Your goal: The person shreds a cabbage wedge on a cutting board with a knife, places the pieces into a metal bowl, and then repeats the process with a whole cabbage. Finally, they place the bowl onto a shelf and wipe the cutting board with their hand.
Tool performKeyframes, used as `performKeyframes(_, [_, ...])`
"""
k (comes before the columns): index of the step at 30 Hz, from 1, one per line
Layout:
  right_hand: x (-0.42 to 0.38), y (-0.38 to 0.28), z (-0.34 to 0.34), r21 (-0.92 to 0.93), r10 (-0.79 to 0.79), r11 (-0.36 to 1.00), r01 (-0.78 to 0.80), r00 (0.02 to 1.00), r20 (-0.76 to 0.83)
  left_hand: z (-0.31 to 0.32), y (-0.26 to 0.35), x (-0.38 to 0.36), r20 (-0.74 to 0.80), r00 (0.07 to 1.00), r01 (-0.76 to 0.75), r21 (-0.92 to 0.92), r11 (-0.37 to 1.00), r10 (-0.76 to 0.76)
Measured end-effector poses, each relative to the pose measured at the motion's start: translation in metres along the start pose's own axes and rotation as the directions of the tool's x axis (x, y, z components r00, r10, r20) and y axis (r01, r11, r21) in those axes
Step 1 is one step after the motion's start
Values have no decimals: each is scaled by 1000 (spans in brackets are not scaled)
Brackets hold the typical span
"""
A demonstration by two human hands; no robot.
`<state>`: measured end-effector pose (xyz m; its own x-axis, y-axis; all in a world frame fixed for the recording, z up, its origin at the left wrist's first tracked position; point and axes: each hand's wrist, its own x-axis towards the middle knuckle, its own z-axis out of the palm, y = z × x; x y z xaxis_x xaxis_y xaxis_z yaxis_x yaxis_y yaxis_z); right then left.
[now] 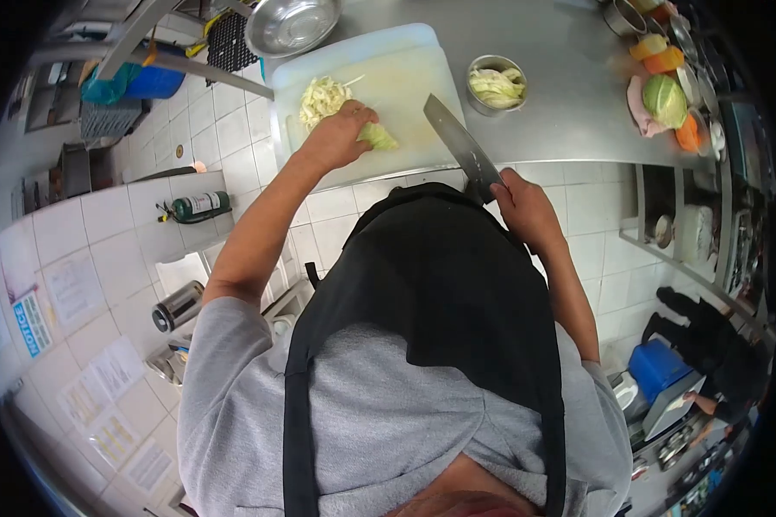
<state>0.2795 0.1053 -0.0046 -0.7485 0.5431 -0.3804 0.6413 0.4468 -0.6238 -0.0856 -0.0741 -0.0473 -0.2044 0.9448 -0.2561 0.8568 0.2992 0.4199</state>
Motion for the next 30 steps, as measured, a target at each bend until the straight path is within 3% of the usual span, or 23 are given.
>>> performKeyframes(3, [12,2,-2,29,-18,999,20,999,-52,6,40,31,-39,994,102,-23,995,-103])
performKeyframes(5, [21,1,-3,-25,-57,998,56,996,-65,2,49,39,-27,996,87,-21,996,-87])
performKeyframes(9, [29,-11,-19,14,-69,997,70,997,-44,-8,40,43,-23,999,23,-14,1000,-23])
performKeyframes(12, [36,-21,-27,-1,-56,998,56,997,54,-10,36,47,43,999,34,-31,999,-33])
performKeyframes(23, [52,-42,-25,-139,-92,982,129,966,242,-6,42,45,10,998,62,-37,997,-61])
performKeyframes(30, [85,-32,2,-139,-199,963,230,959,203,8,34,40,-94,993,61,-119,991,-72])
